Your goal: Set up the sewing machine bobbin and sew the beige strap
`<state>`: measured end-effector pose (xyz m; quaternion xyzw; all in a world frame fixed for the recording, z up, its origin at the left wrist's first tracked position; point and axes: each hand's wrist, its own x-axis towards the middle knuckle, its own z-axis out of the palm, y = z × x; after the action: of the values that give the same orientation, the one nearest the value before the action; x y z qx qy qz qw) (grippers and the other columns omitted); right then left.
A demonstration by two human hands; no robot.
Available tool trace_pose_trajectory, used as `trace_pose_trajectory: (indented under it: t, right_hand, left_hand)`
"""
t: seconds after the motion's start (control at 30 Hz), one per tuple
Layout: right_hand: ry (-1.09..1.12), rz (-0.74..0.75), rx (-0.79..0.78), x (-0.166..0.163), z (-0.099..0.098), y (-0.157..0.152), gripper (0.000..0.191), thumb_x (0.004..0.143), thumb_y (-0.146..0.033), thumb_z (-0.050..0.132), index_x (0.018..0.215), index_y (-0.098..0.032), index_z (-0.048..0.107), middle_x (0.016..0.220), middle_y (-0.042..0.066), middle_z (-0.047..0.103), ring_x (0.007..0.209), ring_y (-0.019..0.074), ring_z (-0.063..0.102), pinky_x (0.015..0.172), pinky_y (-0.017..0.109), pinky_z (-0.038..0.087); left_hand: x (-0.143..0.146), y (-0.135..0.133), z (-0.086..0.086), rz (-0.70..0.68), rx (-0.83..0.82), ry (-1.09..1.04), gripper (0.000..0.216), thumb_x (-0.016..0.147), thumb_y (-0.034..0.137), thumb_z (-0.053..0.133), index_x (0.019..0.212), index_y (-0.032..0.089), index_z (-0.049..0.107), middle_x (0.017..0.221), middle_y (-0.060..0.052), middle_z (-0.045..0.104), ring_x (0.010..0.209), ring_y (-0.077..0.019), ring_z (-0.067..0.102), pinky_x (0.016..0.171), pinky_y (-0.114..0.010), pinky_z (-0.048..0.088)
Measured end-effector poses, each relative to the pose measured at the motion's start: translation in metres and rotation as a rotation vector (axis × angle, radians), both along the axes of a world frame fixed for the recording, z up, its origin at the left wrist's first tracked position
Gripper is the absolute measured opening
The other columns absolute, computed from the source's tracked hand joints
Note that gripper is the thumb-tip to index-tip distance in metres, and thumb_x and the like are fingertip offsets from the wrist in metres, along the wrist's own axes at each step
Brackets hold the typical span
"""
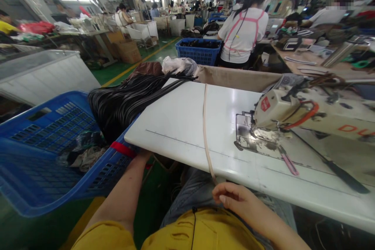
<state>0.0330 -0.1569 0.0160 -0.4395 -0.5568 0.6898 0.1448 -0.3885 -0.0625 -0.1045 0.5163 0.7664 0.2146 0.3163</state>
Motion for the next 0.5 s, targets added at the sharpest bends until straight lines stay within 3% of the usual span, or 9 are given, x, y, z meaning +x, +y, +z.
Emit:
trace_pose_trajectory:
  t: [0.17, 0.23, 0.3, 0.37, 0.43, 0.5]
  right_hand:
    - [0.017, -0.016, -0.01, 0.002, -0.001, -0.001, 0.036, 0.084, -0.055, 0.072, 0.095, -0.021, 0.073, 0.092, 0.005, 0.068, 0.091, 0.0232, 0.061, 0.089, 0.038, 0.048]
    - [0.03, -0.031, -0.023, 0.0, -0.001, 0.0, 0.036, 0.084, -0.055, 0.072, 0.094, -0.02, 0.074, 0.091, 0.005, 0.068, 0.09, 0.0222, 0.061, 0.088, 0.037, 0.048]
    - [0.041, -0.057, -0.045, -0.002, -0.002, -0.001, 0.037, 0.084, -0.055, 0.072, 0.094, -0.019, 0.074, 0.09, 0.004, 0.068, 0.088, 0.0207, 0.061, 0.084, 0.034, 0.048]
    - [0.055, -0.11, -0.084, -0.006, -0.006, -0.002, 0.042, 0.083, -0.058, 0.074, 0.098, -0.018, 0.074, 0.093, 0.005, 0.07, 0.088, 0.0196, 0.063, 0.079, 0.032, 0.047]
    - [0.075, -0.169, -0.126, -0.01, -0.009, -0.002, 0.052, 0.079, -0.063, 0.077, 0.104, -0.017, 0.074, 0.094, 0.006, 0.071, 0.087, 0.0188, 0.065, 0.076, 0.031, 0.047]
    - [0.114, -0.174, -0.151, -0.014, -0.01, -0.003, 0.061, 0.077, -0.068, 0.079, 0.108, -0.016, 0.073, 0.093, 0.006, 0.071, 0.084, 0.0176, 0.066, 0.074, 0.029, 0.047]
  left_hand:
    - [0.022, -0.019, -0.003, -0.111, -0.142, -0.017, 0.032, 0.085, 0.026, 0.066, 0.116, 0.021, 0.072, 0.129, -0.015, 0.071, 0.142, -0.0386, 0.05, 0.117, -0.05, 0.04]
    - [0.039, -0.032, -0.003, -0.206, -0.238, -0.059, 0.023, 0.076, 0.022, 0.068, 0.099, 0.02, 0.073, 0.107, -0.013, 0.075, 0.124, -0.0395, 0.062, 0.105, -0.048, 0.049]
    - [0.06, -0.046, 0.002, -0.372, -0.335, -0.14, 0.014, 0.069, 0.021, 0.068, 0.083, 0.02, 0.071, 0.087, -0.007, 0.073, 0.098, -0.0333, 0.068, 0.088, -0.042, 0.054]
    - [0.086, -0.06, 0.016, -0.579, -0.385, -0.25, 0.017, 0.065, 0.02, 0.068, 0.082, 0.02, 0.071, 0.083, 0.0, 0.07, 0.086, -0.0238, 0.065, 0.077, -0.031, 0.051]
    - [0.113, -0.071, 0.041, -0.746, -0.386, -0.335, 0.024, 0.062, 0.014, 0.066, 0.085, 0.02, 0.072, 0.079, 0.003, 0.066, 0.077, -0.0174, 0.06, 0.069, -0.026, 0.045]
    - [0.139, -0.079, 0.073, -0.868, -0.262, -0.421, 0.025, 0.067, 0.012, 0.064, 0.089, 0.021, 0.069, 0.083, 0.002, 0.062, 0.076, -0.0151, 0.056, 0.066, -0.025, 0.042]
